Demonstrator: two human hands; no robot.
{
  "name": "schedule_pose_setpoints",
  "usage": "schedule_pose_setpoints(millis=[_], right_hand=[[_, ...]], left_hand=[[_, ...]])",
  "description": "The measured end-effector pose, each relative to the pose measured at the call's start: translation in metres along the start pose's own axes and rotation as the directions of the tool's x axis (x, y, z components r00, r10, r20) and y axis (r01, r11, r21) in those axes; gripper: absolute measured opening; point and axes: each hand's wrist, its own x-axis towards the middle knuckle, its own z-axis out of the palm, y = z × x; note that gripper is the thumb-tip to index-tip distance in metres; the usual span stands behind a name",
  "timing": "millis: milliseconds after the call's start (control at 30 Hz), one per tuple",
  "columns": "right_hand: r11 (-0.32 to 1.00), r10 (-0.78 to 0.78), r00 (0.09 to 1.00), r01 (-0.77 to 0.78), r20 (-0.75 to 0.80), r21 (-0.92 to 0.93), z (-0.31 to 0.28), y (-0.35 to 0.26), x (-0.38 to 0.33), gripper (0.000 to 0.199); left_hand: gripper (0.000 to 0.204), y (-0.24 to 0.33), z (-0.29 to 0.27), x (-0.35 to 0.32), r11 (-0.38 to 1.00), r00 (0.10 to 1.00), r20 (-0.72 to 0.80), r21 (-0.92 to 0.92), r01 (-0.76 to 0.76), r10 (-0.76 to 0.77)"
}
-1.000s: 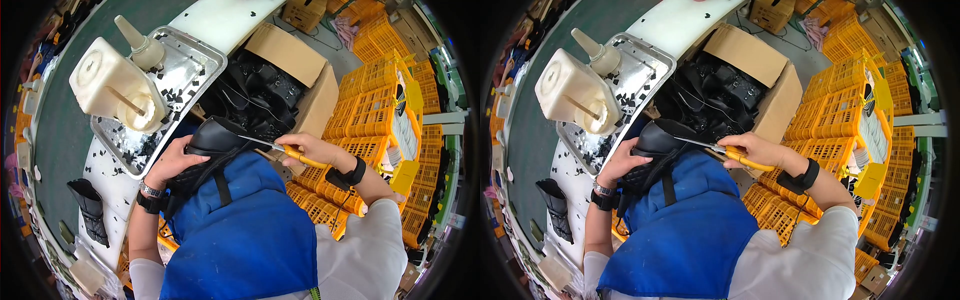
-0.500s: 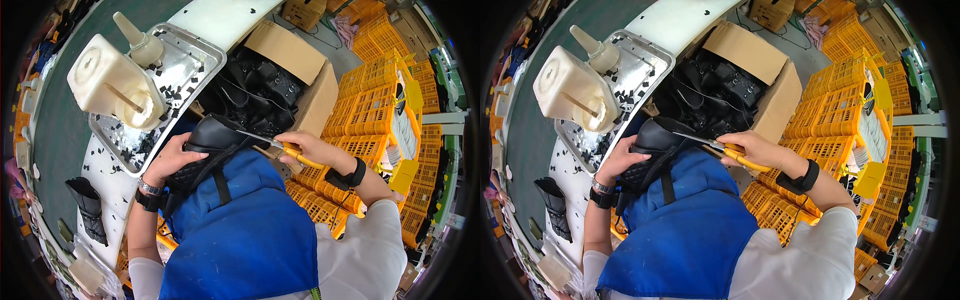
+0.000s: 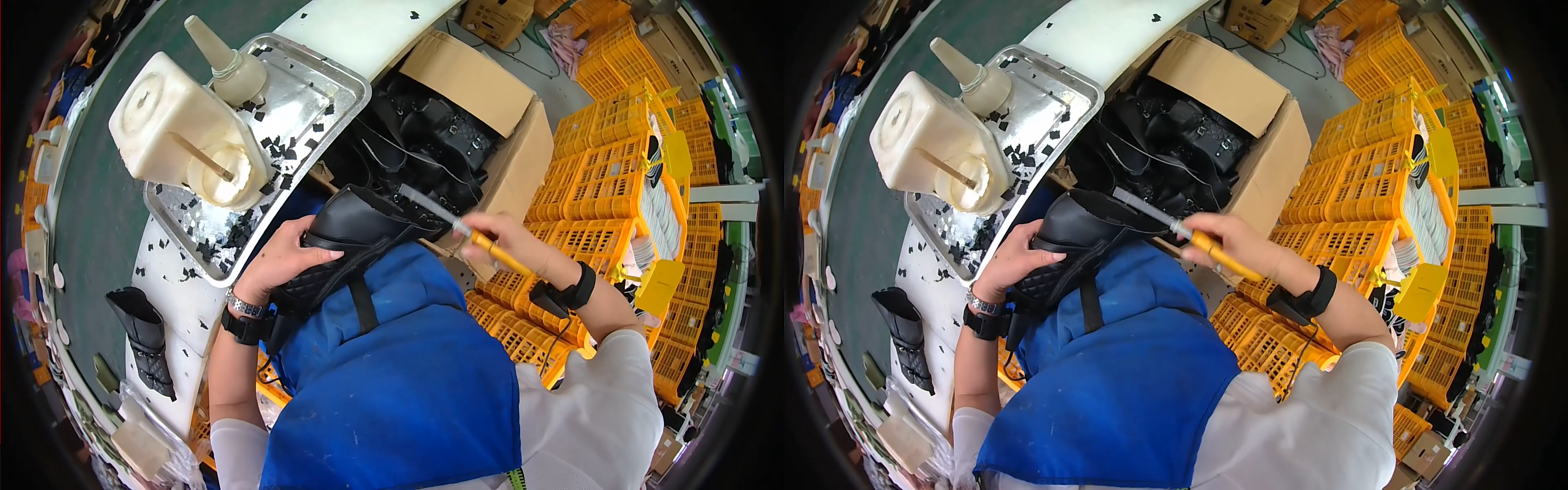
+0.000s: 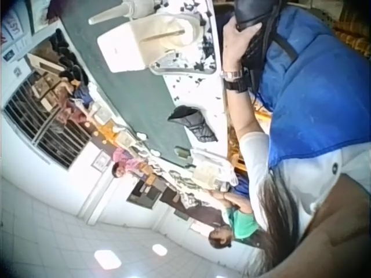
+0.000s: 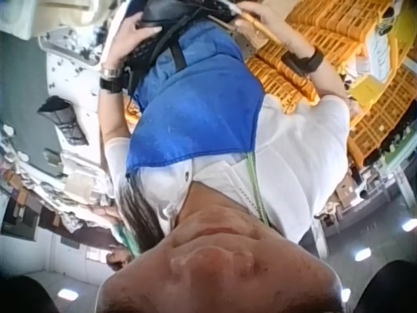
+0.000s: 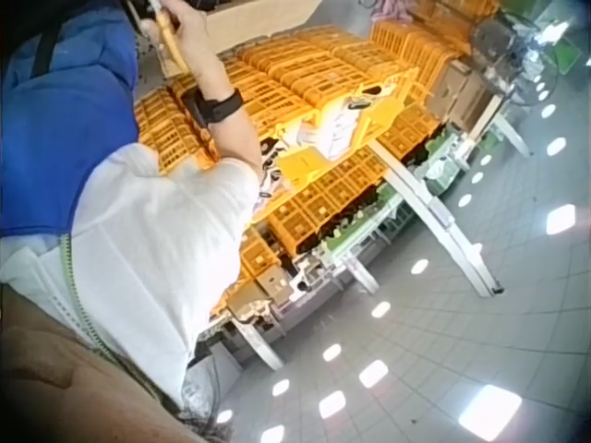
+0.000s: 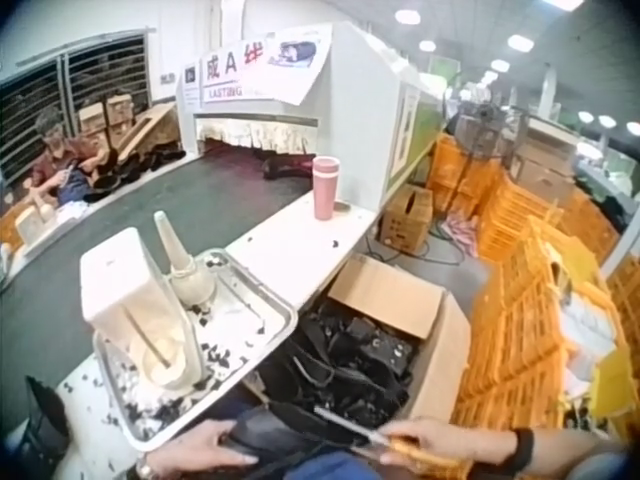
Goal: The person opens a cardboard box, removes black boots, and uses scissors to trim excess threads or material from the edges of the boots.
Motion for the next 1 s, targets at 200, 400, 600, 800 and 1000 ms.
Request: schedule_pose_setpoints(millis=[200,400,600,800,1000], right_hand=[[0.968,0.249,0.926,-0.230,-0.283,0.098,-0.034,0.022,0.044,0.028],[0.919,0.007,0.928,-0.153,-0.372,-0.364,-0.089,0.086,0.126,0.047],[0.819,0.051,0.921,-0.259,-0.385,-0.512,-0.138,0.088,0.264,0.053],[0.716,-0.070,0.956,-0.151,-0.285,-0.682,-0.124,0.092,0.368,0.050],[0.562,-0.083,0.986,-0.076,-0.147,-0.824,-0.113,0.063,0.364,0.063]], left_hand=[[0.043,0.002,-0.004,-0.022,0.998,0.996,-0.069,0.040,-0.054,0.057],[0.050,0.034,-0.019,-0.113,0.989,0.920,-0.363,0.033,-0.142,0.144],[0.040,0.032,-0.011,-0.263,0.997,0.016,-0.998,0.059,-0.041,0.060],[0.057,-0.046,-0.084,-0.312,0.582,-0.340,-0.626,0.230,0.780,0.702],[0.058,-0.210,-0.117,-0.323,0.572,-0.299,-0.874,-0.030,0.820,0.384]])
